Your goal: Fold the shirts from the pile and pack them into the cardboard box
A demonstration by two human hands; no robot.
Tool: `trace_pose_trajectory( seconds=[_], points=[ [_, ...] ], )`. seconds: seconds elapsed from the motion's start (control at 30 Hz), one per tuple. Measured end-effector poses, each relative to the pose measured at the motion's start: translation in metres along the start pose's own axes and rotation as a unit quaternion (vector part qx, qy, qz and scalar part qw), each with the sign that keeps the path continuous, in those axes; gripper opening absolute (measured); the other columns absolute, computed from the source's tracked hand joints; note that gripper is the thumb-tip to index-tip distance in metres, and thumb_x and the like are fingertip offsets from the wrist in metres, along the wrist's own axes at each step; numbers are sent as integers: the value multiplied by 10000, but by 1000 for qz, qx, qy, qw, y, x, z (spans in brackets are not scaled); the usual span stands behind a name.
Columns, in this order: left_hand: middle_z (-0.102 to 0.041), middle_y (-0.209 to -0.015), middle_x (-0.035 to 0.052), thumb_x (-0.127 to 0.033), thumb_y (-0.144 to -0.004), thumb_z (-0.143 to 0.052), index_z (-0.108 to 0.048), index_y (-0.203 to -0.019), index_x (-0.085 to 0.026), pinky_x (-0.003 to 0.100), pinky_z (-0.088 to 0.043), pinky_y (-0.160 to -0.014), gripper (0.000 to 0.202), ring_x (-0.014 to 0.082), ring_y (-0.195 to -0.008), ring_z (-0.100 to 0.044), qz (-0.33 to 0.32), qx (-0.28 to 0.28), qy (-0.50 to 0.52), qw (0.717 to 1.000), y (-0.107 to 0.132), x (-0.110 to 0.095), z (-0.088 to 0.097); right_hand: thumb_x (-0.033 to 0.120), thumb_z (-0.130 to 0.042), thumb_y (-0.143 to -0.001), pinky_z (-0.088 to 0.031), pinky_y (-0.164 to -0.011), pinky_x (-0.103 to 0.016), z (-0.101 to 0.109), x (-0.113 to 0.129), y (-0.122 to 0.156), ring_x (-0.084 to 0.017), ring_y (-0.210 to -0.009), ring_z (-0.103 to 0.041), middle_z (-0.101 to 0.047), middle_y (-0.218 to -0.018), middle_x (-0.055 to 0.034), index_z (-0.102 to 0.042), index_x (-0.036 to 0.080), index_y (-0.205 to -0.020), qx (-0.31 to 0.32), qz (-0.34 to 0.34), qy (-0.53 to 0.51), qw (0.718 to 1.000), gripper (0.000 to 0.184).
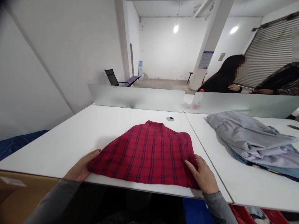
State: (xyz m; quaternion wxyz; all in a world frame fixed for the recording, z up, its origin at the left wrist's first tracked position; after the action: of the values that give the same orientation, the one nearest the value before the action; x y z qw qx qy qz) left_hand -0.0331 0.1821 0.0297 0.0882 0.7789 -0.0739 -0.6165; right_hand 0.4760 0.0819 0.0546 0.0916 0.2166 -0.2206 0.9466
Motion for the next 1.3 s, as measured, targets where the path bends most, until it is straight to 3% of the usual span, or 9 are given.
trace_pose_trajectory(
  seconds=[0.1,0.23,0.33,0.4,0.47,0.73,0.9,1.13,1.3],
  points=[
    [-720,-976,127,-403,-636,-799,-682,-969,-131,407,-552,-874,446,268,-899,-690,66,94,29,993,-28,-2,-25,658,-548,-744,-484,-907,-498,-19,2,-7,-350,-1046,-611,-647,-1124,-185,-551,131,-1223,13,-15,30,999,712],
    [-722,-936,125,-366,-613,-799,-661,-1010,-100,435,-526,-916,498,280,-901,-682,56,174,-74,980,-40,-7,-65,552,-520,-742,-472,-935,-457,-33,16,-4,-323,-1099,-590,-611,-1199,-187,-480,87,-1302,11,-32,35,999,729],
    [-697,-1008,100,-361,-675,-705,-648,-1062,-129,448,-493,-955,455,287,-990,-645,-143,91,-231,958,-27,-26,-70,469,-494,-733,-450,-981,-433,-33,17,1,-288,-1116,-593,-618,-1220,-141,-515,129,-1277,19,-33,-6,999,642],
    [-651,-1104,77,-353,-762,-602,-628,-1122,-182,430,-450,-1007,399,264,-1069,-604,-283,-2,-325,903,-8,-36,-60,493,-523,-717,-446,-991,-441,-29,11,4,-291,-1113,-596,-630,-1217,-126,-546,148,-1245,37,-50,-37,997,631],
    [-608,-1159,70,-367,-805,-543,-598,-1171,-215,420,-431,-1025,400,254,-1116,-575,-318,-43,-376,869,3,-32,-46,543,-579,-699,-445,-994,-453,-25,4,7,-302,-1119,-594,-630,-1224,-123,-549,161,-1252,56,-75,-66,993,672],
    [-533,-1256,185,-540,-635,-706,-348,-1361,-113,413,-544,-822,914,271,-939,-653,-79,-66,-304,947,-12,6,6,645,-671,-637,-530,-849,-421,-14,-8,13,-306,-943,-676,-664,-1134,-154,-389,126,-1412,81,-195,-126,969,974],
    [-638,-1081,133,-565,-700,-656,-506,-1186,-121,433,-510,-896,675,289,-988,-637,-71,-14,-354,932,-6,14,-5,616,-683,-652,-503,-916,-424,-14,4,18,-306,-1010,-651,-696,-1091,-105,-553,157,-1273,125,-152,-99,975,783],
    [-600,-1050,72,-524,-873,-464,-607,-1162,-214,419,-462,-950,447,257,-1015,-601,-232,-23,-559,796,-15,-17,-37,517,-751,-628,-563,-779,-384,-23,-10,-15,-263,-881,-684,-716,-1001,-98,-562,160,-1256,80,-195,-240,948,746],
    [-634,-1110,95,-391,-910,-446,-694,-972,-211,463,-445,-942,313,288,-1044,-568,-250,-78,-636,726,-38,-35,-55,414,-748,-596,-553,-707,-353,-16,-16,-48,-207,-729,-655,-703,-805,-43,-660,151,-1079,-95,-169,-296,935,556]
  ],
)
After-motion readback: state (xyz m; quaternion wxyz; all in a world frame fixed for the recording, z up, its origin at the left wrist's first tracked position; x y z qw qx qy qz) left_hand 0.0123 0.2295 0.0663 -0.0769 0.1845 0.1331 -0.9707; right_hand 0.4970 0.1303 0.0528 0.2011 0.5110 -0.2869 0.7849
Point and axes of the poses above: each hand's wrist, its own y-axis away from the middle knuckle, its own z-axis out of the back of the hand, x = y × z, the point moved 6 cm from there along -y, towards the middle knuckle
